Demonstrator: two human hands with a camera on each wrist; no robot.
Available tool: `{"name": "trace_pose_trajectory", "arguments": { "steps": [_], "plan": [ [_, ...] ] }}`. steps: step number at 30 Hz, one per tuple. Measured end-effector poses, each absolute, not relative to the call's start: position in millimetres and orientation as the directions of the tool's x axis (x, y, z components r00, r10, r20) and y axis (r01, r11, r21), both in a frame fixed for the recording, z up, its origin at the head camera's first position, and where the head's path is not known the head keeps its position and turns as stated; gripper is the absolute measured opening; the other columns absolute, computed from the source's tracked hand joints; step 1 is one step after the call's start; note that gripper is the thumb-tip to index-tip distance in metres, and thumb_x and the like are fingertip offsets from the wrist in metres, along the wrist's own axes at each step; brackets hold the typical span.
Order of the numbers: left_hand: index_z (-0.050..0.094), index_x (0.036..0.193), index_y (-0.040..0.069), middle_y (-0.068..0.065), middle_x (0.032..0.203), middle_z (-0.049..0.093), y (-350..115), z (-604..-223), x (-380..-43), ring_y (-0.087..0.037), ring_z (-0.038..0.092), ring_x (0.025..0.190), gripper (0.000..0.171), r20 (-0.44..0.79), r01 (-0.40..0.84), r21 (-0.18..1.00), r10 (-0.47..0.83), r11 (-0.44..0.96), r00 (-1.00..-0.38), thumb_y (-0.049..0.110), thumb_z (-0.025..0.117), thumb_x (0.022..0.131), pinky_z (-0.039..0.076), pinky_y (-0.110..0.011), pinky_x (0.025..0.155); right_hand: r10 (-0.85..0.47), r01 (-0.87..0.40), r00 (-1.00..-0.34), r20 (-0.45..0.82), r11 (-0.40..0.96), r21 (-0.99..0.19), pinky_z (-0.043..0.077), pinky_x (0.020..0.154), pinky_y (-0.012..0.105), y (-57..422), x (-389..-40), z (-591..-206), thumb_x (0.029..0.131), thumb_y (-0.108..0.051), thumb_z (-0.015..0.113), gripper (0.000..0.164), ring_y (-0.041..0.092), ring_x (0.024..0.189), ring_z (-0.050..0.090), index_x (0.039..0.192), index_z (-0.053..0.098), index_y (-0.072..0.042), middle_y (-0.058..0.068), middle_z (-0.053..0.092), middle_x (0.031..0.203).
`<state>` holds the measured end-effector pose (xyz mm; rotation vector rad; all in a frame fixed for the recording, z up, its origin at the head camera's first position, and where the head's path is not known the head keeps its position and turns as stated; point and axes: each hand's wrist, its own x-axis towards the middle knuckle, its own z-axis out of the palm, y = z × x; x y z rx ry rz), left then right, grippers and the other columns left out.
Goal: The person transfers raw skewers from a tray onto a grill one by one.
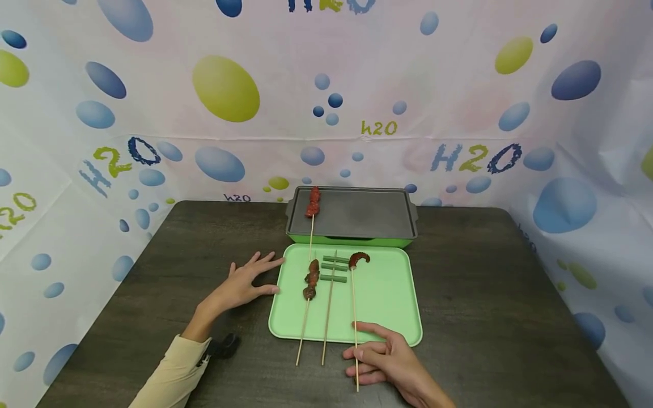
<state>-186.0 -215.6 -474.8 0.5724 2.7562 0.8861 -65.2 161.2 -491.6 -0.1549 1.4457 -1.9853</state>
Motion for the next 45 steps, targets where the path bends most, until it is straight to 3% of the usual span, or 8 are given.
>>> {"name": "trace_pose_trajectory", "arguments": {
  "steps": [11, 21, 25, 32, 45],
  "plan": [
    [0.045, 0.158, 0.022, -0.015, 0.166, 0.028, -213, -477, -190, -0.044, 0.011, 0.155, 0.076, -0.067, 0.315, 0.591, 0.434, 0.742, -0.898, 0.041, 0.075, 0.092, -0.004, -0.085, 0.105, -0.538, 0.404, -0.799, -0.268, -0.152, -0.902, 0.062, 0.076, 0.04, 170, -57, -492, 0.102, -0.004, 0.062, 0.073, 0.031, 0.097, 0.075, 0.161, 0.02, 0.005, 0.023, 0.071, 0.121],
    [0.047, 0.157, 0.022, -0.015, 0.166, 0.03, -215, -466, -191, -0.045, 0.015, 0.154, 0.076, -0.067, 0.321, 0.558, 0.427, 0.765, -0.902, 0.042, 0.077, 0.09, 0.001, -0.087, 0.103, -0.543, 0.323, -0.818, -0.193, -0.155, -0.934, 0.061, 0.075, 0.043, 172, -58, -480, 0.102, -0.002, 0.062, 0.063, 0.034, 0.098, 0.075, 0.16, 0.037, -0.01, 0.029, 0.068, 0.124],
    [0.047, 0.157, 0.022, -0.015, 0.166, 0.03, -214, -467, -195, -0.045, 0.015, 0.154, 0.078, -0.073, 0.332, 0.55, 0.44, 0.767, -0.895, 0.044, 0.077, 0.089, 0.001, -0.087, 0.104, -0.501, 0.33, -0.833, -0.236, -0.107, -0.938, 0.061, 0.076, 0.044, 170, -61, -472, 0.101, -0.007, 0.066, 0.069, 0.035, 0.099, 0.075, 0.161, 0.033, -0.004, 0.03, 0.067, 0.125],
    [0.046, 0.158, 0.022, -0.014, 0.165, 0.031, -219, -469, -199, -0.043, 0.017, 0.154, 0.084, -0.095, 0.323, 0.531, 0.434, 0.784, -0.896, 0.046, 0.08, 0.085, 0.003, -0.087, 0.104, -0.426, 0.287, -0.872, -0.241, -0.047, -0.957, 0.062, 0.074, 0.041, 156, -78, -462, 0.099, -0.013, 0.071, 0.07, 0.033, 0.097, 0.075, 0.159, 0.036, -0.002, 0.024, 0.07, 0.123],
    [0.044, 0.159, 0.021, -0.015, 0.166, 0.028, -219, -472, -199, -0.045, 0.014, 0.154, 0.084, -0.097, 0.327, 0.557, 0.451, 0.763, -0.887, 0.046, 0.078, 0.086, -0.001, -0.087, 0.104, -0.341, 0.267, -0.915, -0.215, -0.113, -0.957, 0.062, 0.078, 0.041, 126, -128, -458, 0.1, -0.018, 0.07, 0.063, 0.03, 0.1, 0.075, 0.155, 0.045, -0.004, 0.019, 0.071, 0.125]
  ]
}}
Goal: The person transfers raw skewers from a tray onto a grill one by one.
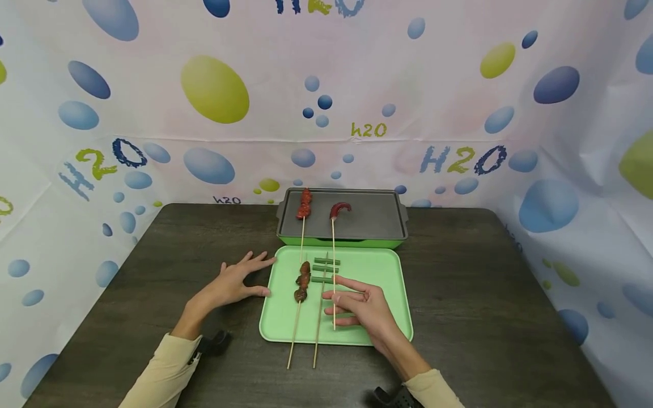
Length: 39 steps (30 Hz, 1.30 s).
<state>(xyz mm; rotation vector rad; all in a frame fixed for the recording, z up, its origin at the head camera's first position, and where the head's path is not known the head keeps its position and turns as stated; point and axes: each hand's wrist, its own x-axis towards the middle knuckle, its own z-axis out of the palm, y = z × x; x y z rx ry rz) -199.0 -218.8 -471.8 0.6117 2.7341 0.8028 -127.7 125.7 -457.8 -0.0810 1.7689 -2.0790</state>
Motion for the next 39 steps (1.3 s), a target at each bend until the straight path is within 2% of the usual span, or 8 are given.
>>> {"name": "trace_pose_trajectory", "arguments": {
  "steps": [10, 14, 20, 30, 39],
  "plan": [
    [0.043, 0.159, 0.019, -0.017, 0.166, 0.029, -223, -476, -192, -0.047, 0.014, 0.153, 0.084, -0.08, 0.32, 0.576, 0.441, 0.752, -0.894, 0.045, 0.078, 0.087, -0.001, -0.088, 0.102, -0.329, 0.254, -0.923, -0.201, -0.124, -0.959, 0.062, 0.079, 0.037, 106, -164, -453, 0.101, -0.018, 0.068, 0.059, 0.024, 0.098, 0.075, 0.154, 0.047, -0.005, 0.016, 0.072, 0.125],
    [0.044, 0.159, 0.019, -0.017, 0.165, 0.03, -224, -475, -190, -0.047, 0.015, 0.153, 0.084, -0.08, 0.317, 0.574, 0.438, 0.755, -0.896, 0.044, 0.079, 0.086, -0.001, -0.087, 0.102, -0.332, 0.26, -0.919, -0.211, -0.11, -0.959, 0.062, 0.08, 0.038, 98, -175, -452, 0.101, -0.017, 0.068, 0.056, 0.028, 0.102, 0.074, 0.153, 0.049, -0.009, 0.016, 0.071, 0.126],
    [0.044, 0.159, 0.019, -0.017, 0.165, 0.03, -223, -474, -192, -0.047, 0.015, 0.153, 0.084, -0.079, 0.328, 0.56, 0.443, 0.761, -0.893, 0.044, 0.079, 0.087, 0.001, -0.088, 0.102, -0.322, 0.274, -0.92, -0.223, -0.124, -0.954, 0.061, 0.082, 0.039, 90, -189, -453, 0.101, -0.015, 0.067, 0.057, 0.034, 0.109, 0.072, 0.154, 0.048, -0.007, 0.02, 0.069, 0.128],
    [0.044, 0.159, 0.02, -0.016, 0.166, 0.029, -220, -474, -198, -0.045, 0.014, 0.154, 0.084, -0.088, 0.326, 0.563, 0.448, 0.759, -0.89, 0.044, 0.079, 0.086, -0.001, -0.087, 0.104, -0.331, 0.286, -0.917, -0.221, -0.162, -0.944, 0.061, 0.08, 0.034, 90, -199, -455, 0.103, -0.012, 0.065, 0.056, 0.035, 0.112, 0.07, 0.155, 0.046, -0.006, 0.017, 0.071, 0.127],
    [0.043, 0.159, 0.02, -0.016, 0.166, 0.029, -218, -473, -200, -0.045, 0.014, 0.154, 0.084, -0.095, 0.326, 0.557, 0.448, 0.764, -0.889, 0.044, 0.079, 0.087, -0.001, -0.087, 0.104, -0.326, 0.265, -0.923, -0.202, -0.159, -0.951, 0.06, 0.086, 0.04, 93, -201, -458, 0.103, -0.012, 0.064, 0.054, 0.042, 0.119, 0.065, 0.153, 0.048, -0.003, 0.018, 0.071, 0.125]
  ]
}}
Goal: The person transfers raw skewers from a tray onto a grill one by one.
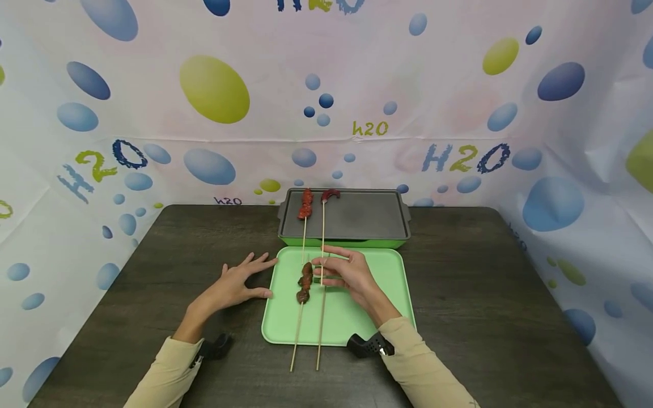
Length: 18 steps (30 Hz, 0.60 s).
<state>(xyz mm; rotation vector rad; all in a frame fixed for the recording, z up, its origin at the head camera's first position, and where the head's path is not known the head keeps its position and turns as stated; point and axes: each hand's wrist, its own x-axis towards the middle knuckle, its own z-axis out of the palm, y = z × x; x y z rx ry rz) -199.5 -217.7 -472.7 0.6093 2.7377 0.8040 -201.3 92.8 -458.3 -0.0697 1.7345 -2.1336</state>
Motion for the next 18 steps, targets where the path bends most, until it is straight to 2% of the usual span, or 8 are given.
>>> {"name": "trace_pose_trajectory", "arguments": {
  "steps": [5, 8, 11, 18],
  "plan": [
    [0.043, 0.159, 0.02, -0.017, 0.166, 0.029, -218, -473, -200, -0.047, 0.014, 0.153, 0.084, -0.09, 0.329, 0.557, 0.449, 0.763, -0.889, 0.045, 0.078, 0.087, 0.0, -0.087, 0.103, -0.354, 0.264, -0.915, -0.194, -0.161, -0.951, 0.059, 0.089, 0.037, 98, -196, -457, 0.106, -0.013, 0.06, 0.052, 0.036, 0.122, 0.065, 0.153, 0.045, 0.003, 0.022, 0.067, 0.13],
    [0.043, 0.159, 0.021, -0.016, 0.166, 0.029, -218, -473, -200, -0.045, 0.014, 0.154, 0.084, -0.095, 0.322, 0.564, 0.447, 0.761, -0.89, 0.045, 0.079, 0.087, -0.001, -0.086, 0.104, -0.379, 0.272, -0.904, -0.199, -0.15, -0.95, 0.058, 0.092, 0.039, 107, -189, -456, 0.107, -0.014, 0.058, 0.05, 0.031, 0.123, 0.065, 0.151, 0.046, 0.005, 0.023, 0.064, 0.135],
    [0.043, 0.159, 0.022, -0.015, 0.166, 0.028, -219, -474, -199, -0.044, 0.013, 0.154, 0.084, -0.098, 0.322, 0.563, 0.448, 0.761, -0.888, 0.045, 0.079, 0.087, -0.002, -0.086, 0.105, -0.401, 0.269, -0.893, -0.205, -0.111, -0.957, 0.057, 0.094, 0.042, 118, -180, -454, 0.106, -0.015, 0.059, 0.049, 0.032, 0.122, 0.066, 0.149, 0.049, 0.005, 0.022, 0.065, 0.134],
    [0.043, 0.159, 0.021, -0.015, 0.167, 0.028, -219, -473, -198, -0.044, 0.013, 0.154, 0.084, -0.095, 0.317, 0.579, 0.448, 0.751, -0.889, 0.044, 0.079, 0.086, -0.002, -0.086, 0.104, -0.501, 0.269, -0.836, -0.226, -0.014, -0.963, 0.058, 0.091, 0.049, 140, -163, -452, 0.106, -0.019, 0.059, 0.055, 0.03, 0.107, 0.072, 0.151, 0.043, 0.008, 0.024, 0.068, 0.125]
  ]
}}
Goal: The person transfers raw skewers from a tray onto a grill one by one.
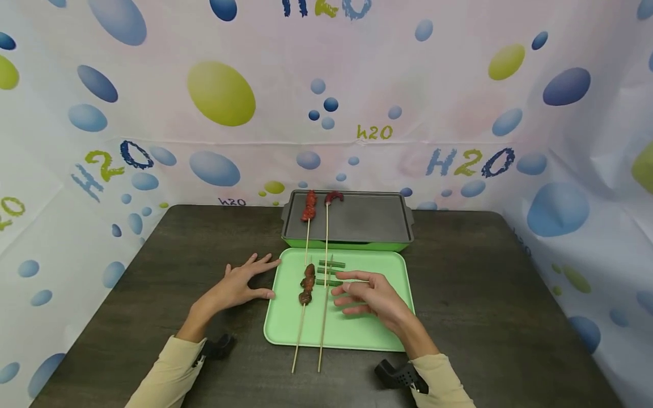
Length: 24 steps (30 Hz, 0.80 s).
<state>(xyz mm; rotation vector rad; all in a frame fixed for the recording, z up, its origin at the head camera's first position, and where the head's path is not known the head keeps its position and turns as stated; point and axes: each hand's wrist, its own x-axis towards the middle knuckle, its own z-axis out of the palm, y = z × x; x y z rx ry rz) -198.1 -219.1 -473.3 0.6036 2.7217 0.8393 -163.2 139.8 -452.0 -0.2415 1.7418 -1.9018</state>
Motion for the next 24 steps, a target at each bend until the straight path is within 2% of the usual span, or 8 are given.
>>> {"name": "trace_pose_trajectory", "arguments": {
  "steps": [5, 11, 18, 24],
  "plan": [
    [0.043, 0.159, 0.021, -0.014, 0.167, 0.028, -218, -473, -200, -0.044, 0.012, 0.155, 0.084, -0.099, 0.315, 0.575, 0.446, 0.755, -0.89, 0.043, 0.08, 0.086, -0.003, -0.086, 0.104, -0.565, 0.296, -0.784, -0.257, 0.024, -0.955, 0.059, 0.086, 0.051, 147, -158, -458, 0.106, -0.019, 0.059, 0.057, 0.035, 0.1, 0.074, 0.153, 0.04, 0.008, 0.028, 0.069, 0.12],
    [0.043, 0.159, 0.021, -0.015, 0.166, 0.029, -218, -474, -200, -0.044, 0.012, 0.154, 0.085, -0.101, 0.314, 0.568, 0.443, 0.761, -0.891, 0.044, 0.08, 0.086, -0.002, -0.086, 0.104, -0.608, 0.34, -0.735, -0.302, 0.056, -0.939, 0.06, 0.086, 0.047, 147, -155, -470, 0.107, -0.02, 0.058, 0.056, 0.037, 0.104, 0.073, 0.152, 0.04, 0.009, 0.029, 0.068, 0.121],
    [0.043, 0.159, 0.021, -0.015, 0.166, 0.029, -219, -476, -199, -0.044, 0.012, 0.154, 0.085, -0.093, 0.313, 0.577, 0.442, 0.754, -0.892, 0.043, 0.08, 0.086, -0.003, -0.086, 0.104, -0.656, 0.44, -0.691, -0.305, -0.047, -0.897, 0.056, 0.094, 0.046, 143, -156, -479, 0.108, -0.015, 0.054, 0.057, 0.037, 0.11, 0.071, 0.152, 0.033, 0.015, 0.032, 0.065, 0.126],
    [0.043, 0.159, 0.02, -0.015, 0.166, 0.029, -219, -476, -200, -0.044, 0.012, 0.154, 0.085, -0.084, 0.322, 0.578, 0.447, 0.75, -0.891, 0.044, 0.08, 0.086, -0.003, -0.087, 0.103, -0.67, 0.476, -0.681, -0.297, -0.095, -0.874, 0.055, 0.096, 0.045, 142, -158, -483, 0.109, -0.013, 0.052, 0.057, 0.036, 0.111, 0.071, 0.152, 0.031, 0.017, 0.033, 0.065, 0.126]
  ]
}}
